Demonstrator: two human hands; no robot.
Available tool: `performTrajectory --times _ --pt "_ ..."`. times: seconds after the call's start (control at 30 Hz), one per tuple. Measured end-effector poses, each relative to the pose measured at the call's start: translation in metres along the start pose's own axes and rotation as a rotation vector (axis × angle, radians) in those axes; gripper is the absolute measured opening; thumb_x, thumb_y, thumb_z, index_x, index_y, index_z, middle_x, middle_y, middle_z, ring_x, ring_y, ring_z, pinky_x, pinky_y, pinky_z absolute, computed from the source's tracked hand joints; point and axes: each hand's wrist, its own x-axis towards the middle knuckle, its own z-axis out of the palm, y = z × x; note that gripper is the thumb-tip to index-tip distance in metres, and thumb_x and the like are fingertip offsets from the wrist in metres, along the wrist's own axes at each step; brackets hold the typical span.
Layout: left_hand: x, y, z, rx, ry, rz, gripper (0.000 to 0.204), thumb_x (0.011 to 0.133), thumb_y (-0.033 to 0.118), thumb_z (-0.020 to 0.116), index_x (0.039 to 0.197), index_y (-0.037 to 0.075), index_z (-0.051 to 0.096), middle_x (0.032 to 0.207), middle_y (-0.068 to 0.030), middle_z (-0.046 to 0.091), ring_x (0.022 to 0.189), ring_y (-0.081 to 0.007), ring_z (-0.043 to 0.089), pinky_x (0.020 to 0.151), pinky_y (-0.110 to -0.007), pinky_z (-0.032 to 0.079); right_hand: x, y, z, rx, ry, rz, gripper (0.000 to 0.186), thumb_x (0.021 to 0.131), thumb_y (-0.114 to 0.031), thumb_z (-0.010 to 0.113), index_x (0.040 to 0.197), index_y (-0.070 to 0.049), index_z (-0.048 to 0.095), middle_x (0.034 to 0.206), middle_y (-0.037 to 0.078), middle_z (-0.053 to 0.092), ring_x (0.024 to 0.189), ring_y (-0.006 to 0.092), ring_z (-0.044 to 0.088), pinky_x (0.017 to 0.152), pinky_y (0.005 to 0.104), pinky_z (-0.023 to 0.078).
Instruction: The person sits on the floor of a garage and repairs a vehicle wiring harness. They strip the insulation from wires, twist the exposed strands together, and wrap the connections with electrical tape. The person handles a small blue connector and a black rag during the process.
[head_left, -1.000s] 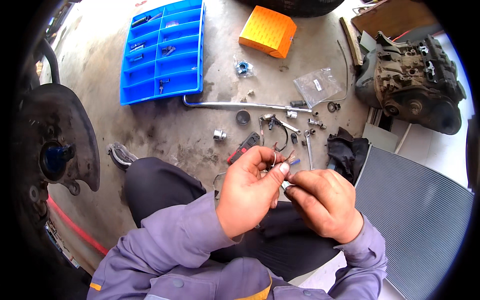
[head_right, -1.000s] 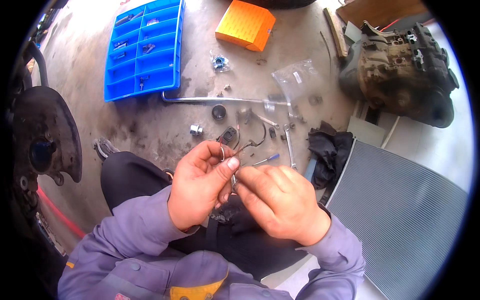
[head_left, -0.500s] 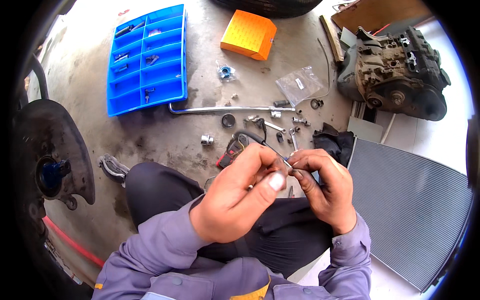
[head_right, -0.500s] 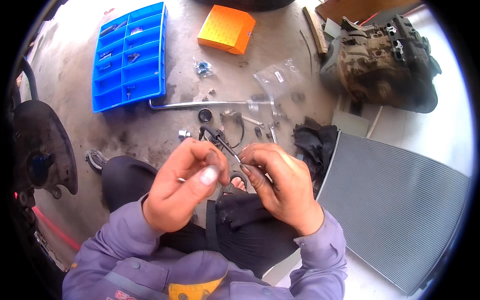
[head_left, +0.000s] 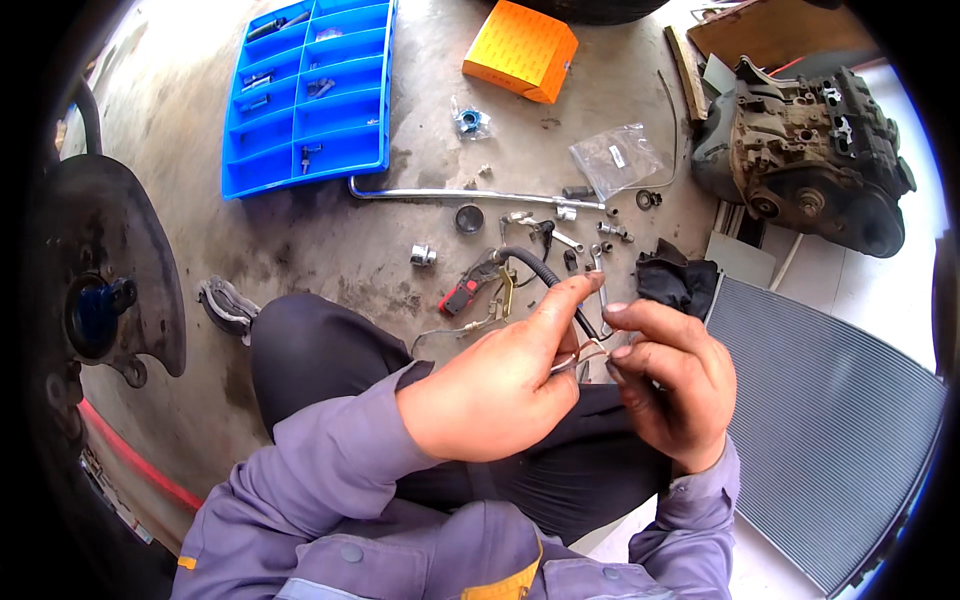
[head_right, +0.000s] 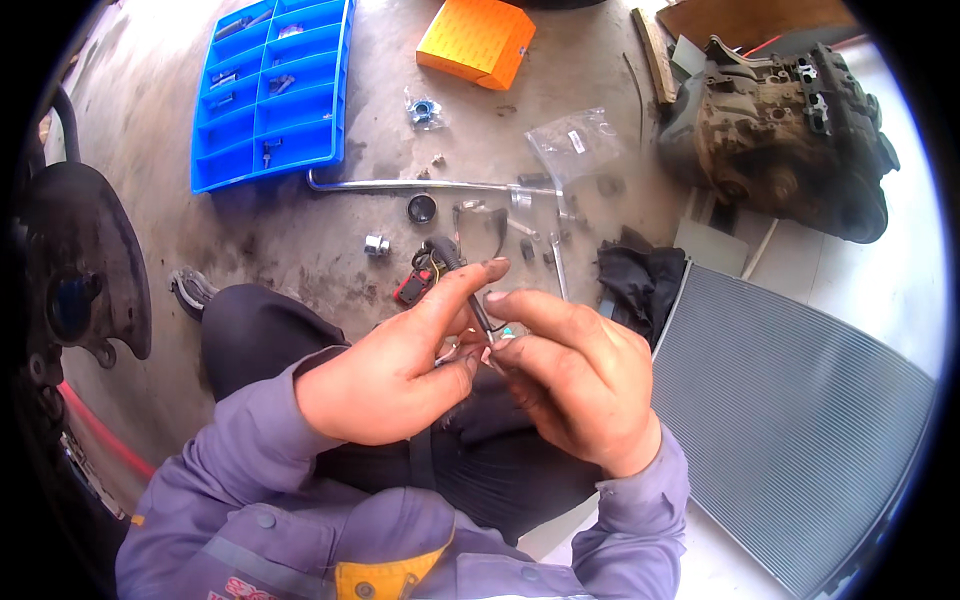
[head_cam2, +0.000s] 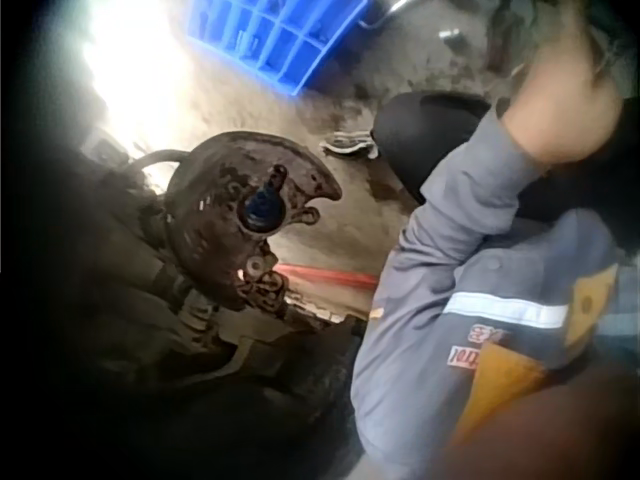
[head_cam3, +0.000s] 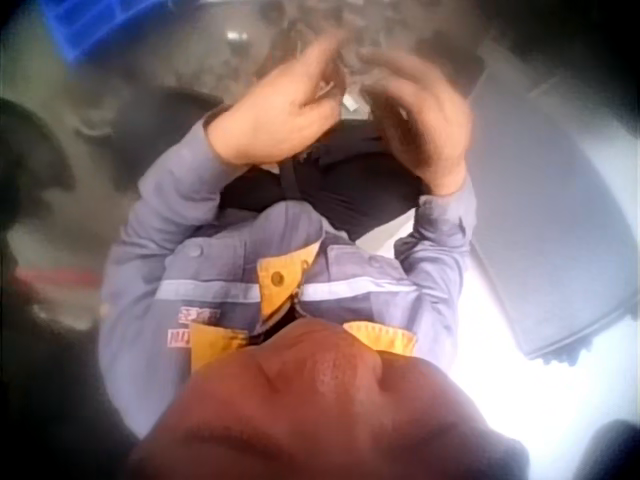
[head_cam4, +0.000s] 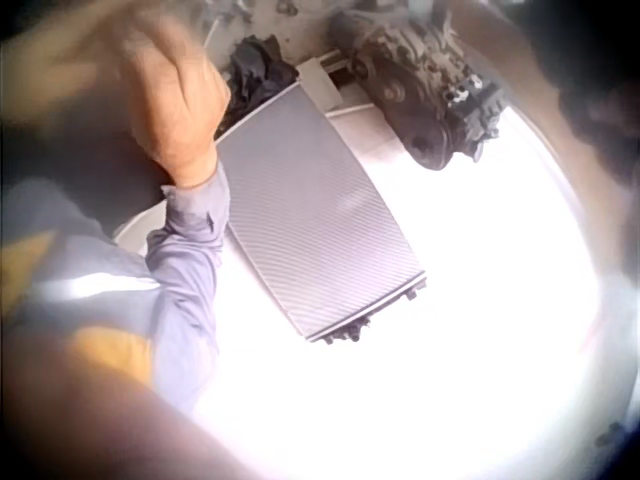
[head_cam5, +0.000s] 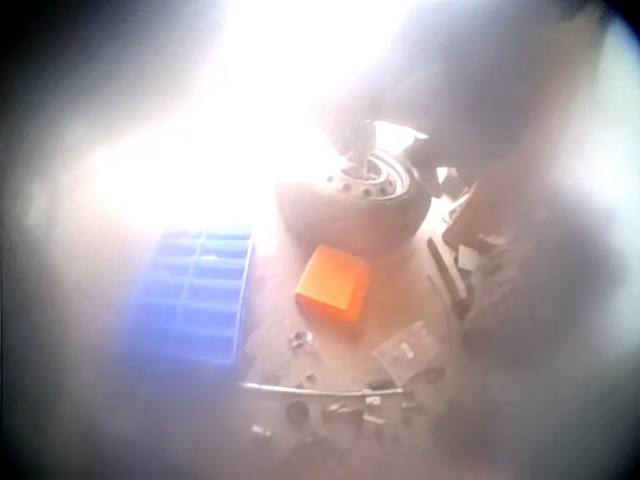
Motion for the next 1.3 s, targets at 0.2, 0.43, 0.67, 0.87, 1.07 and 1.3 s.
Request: performTrajectory --times 0.2,0.43,0.67,0.87,1.07,1.3 --pt "-0.001 0.005 -0.008 -0.143 -0.177 -0.055 0.081 0.084 -0.004 0.049 0.157 -0.001 0.013 0.097 -0.0116 0.054 0.09 -0.019 0.055 0.085 -0.032 0.048 -0.004 0.013 -0.003 0.193 0.045 0.122 0.025 0.075 0.0 0.077 0.097 -0.004 0.065 0.095 0.012 0.072 0.071 0.0229 0.069 0.057 0.0314 0.053" --pt "0.002 0.0 -0.002 0.161 -0.168 -0.095 0.078 0.086 0.0 0.049 0.155 -0.005 0.015 0.129 -0.0294 0.056 0.121 -0.0378 0.057 0.099 -0.038 0.047 0.001 -0.003 -0.007 0.028 -0.106 -0.144 0.029 0.068 -0.008 0.075 0.095 -0.003 0.069 0.104 0.015 0.072 0.066 0.018 0.066 0.05 0.0279 0.046" --pt "0.003 0.008 -0.01 0.205 -0.208 -0.167 0.076 0.087 0.006 0.055 0.154 -0.003 0.021 0.114 -0.0231 0.065 0.097 -0.0351 0.069 0.084 -0.04 0.052 -0.006 0.001 0.002 0.065 -0.135 -0.125 0.031 0.07 -0.007 0.074 0.099 -0.004 0.068 0.097 0.012 0.071 0.065 0.0198 0.066 0.051 0.0296 0.047" --pt "-0.014 0.012 0.0 0.113 0.163 0.112 0.053 0.087 0.002 0.065 0.136 -0.003 0.045 0.09 -0.0091 0.065 0.076 -0.011 0.063 0.067 -0.027 0.051 -0.011 0.0 -0.001 0.294 -0.012 0.164 0.028 0.081 0.003 0.075 0.104 -0.005 0.061 0.091 0.011 0.07 0.07 0.0231 0.069 0.057 0.0308 0.055" --pt "-0.008 0.001 0.0 -0.092 0.159 0.039 0.014 0.096 0.008 0.064 0.106 -0.002 0.062 0.088 -0.0085 0.067 0.082 -0.0135 0.067 0.071 -0.026 0.053 -0.014 0.003 0.001 0.216 -0.052 0.151 0.031 0.078 0.001 0.077 0.104 -0.006 0.06 0.091 0.011 0.07 0.074 0.0254 0.069 0.062 0.0327 0.056" --pt "-0.004 -0.011 -0.003 -0.965 0.007 -0.305 0.023 0.1 0.016 0.062 0.114 -0.003 0.06 0.087 -0.0128 0.069 0.072 -0.0187 0.067 0.068 -0.031 0.055 -0.005 0.011 0.009 0.197 -0.096 0.088 0.034 0.072 0.004 0.077 0.101 -0.006 0.063 0.095 0.011 0.069 0.076 0.0271 0.068 0.062 0.0338 0.055"
